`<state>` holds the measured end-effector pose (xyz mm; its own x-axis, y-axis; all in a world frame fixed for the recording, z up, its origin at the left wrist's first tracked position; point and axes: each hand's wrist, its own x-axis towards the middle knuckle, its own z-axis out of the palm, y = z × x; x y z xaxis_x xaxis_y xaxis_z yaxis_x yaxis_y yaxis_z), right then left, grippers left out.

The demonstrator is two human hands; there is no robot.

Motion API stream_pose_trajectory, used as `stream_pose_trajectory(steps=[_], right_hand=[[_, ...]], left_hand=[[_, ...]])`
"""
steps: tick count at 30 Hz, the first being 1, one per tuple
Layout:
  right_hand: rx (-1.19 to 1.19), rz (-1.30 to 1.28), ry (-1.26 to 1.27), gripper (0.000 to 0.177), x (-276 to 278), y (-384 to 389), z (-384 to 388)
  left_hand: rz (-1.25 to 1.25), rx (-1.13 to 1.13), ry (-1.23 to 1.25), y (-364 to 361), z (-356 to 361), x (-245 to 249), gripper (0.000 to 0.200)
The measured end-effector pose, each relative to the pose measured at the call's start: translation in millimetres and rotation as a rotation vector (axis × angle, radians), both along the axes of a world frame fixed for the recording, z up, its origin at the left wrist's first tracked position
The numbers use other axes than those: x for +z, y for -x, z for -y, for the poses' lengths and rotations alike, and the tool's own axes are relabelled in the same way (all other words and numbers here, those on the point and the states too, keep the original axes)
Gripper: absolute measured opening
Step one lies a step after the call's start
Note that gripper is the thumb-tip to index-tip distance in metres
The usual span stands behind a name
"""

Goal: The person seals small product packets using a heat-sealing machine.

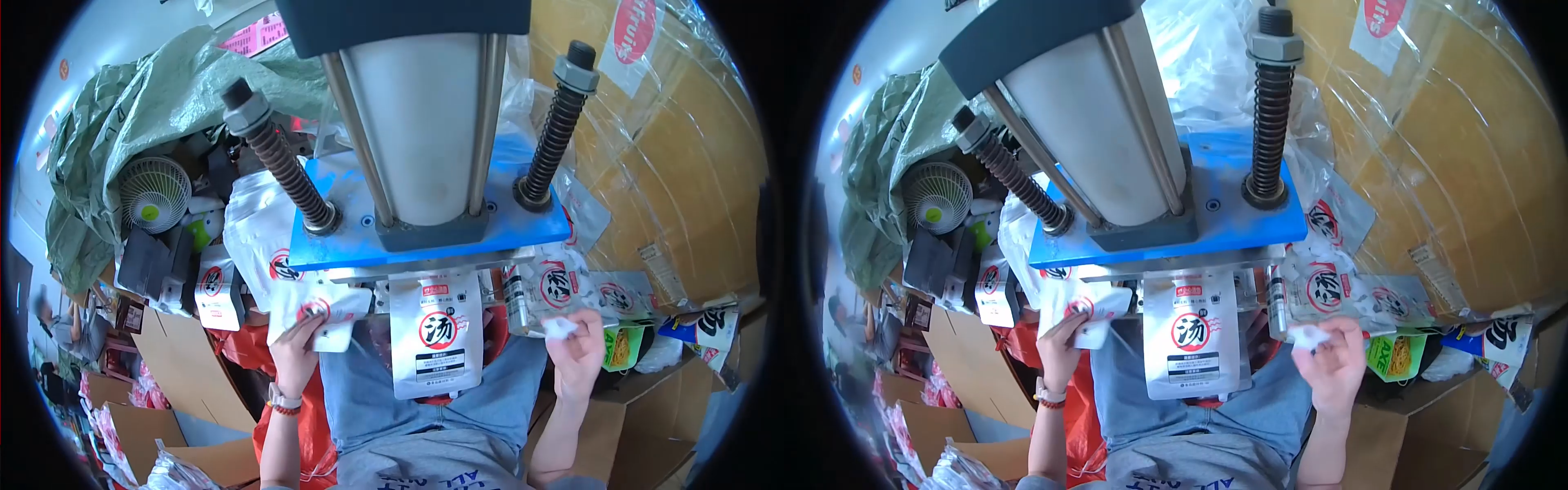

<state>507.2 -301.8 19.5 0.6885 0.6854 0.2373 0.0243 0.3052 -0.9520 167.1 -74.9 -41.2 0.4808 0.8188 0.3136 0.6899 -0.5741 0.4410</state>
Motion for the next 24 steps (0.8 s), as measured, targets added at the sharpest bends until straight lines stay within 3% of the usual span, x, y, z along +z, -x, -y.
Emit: stream_pose_trajectory(steps=[2,4,6,8,11,15,16,17,19,20,22,24], right_hand=[[0.11,0.083,-0.141,0.043,36,22,-1],[0.114,0.529,-0.065,0.035,50,38,2],[0.145,0.899,0.098,0.027,69,60,-8],[0.348,0.937,0.099,0.033,53,70,-25],[0.392,0.968,0.042,0.03,75,74,-6],[0.384,0.88,-0.128,0.028,82,70,10],[0.31,0.939,-0.082,0.035,75,63,1],[0.307,0.785,0.124,0.048,67,61,-6],[0.117,0.74,0.164,0.059,49,55,-25],[0.074,0.686,0.168,0.056,50,49,-20],[-0.044,0.615,0.14,0.044,55,36,-4],[-0.17,0.566,0.127,0.035,50,21,-4]], left_hand=[[0.199,0.074,0.183,-9,24,28,0.04],[0.219,-0.057,-0.078,-25,44,56,0.039],[0.229,-0.131,-0.137,-39,65,73,0.04],[0.151,-0.231,-0.205,-46,83,80,0.038],[0.098,-0.488,-0.181,-43,96,102,0.034],[0.205,-0.712,0.257,-47,103,119,0.028],[0.198,-0.704,0.429,-52,100,107,0.026],[0.285,-0.704,0.523,-62,90,76,0.027],[0.309,-0.45,0.985,-81,81,42,0.03],[0.309,-0.33,1.061,-91,76,37,0.029],[0.706,-0.198,1.251,-110,68,36,0.028],[0.823,-0.127,1.448,-121,50,47,0.027]])
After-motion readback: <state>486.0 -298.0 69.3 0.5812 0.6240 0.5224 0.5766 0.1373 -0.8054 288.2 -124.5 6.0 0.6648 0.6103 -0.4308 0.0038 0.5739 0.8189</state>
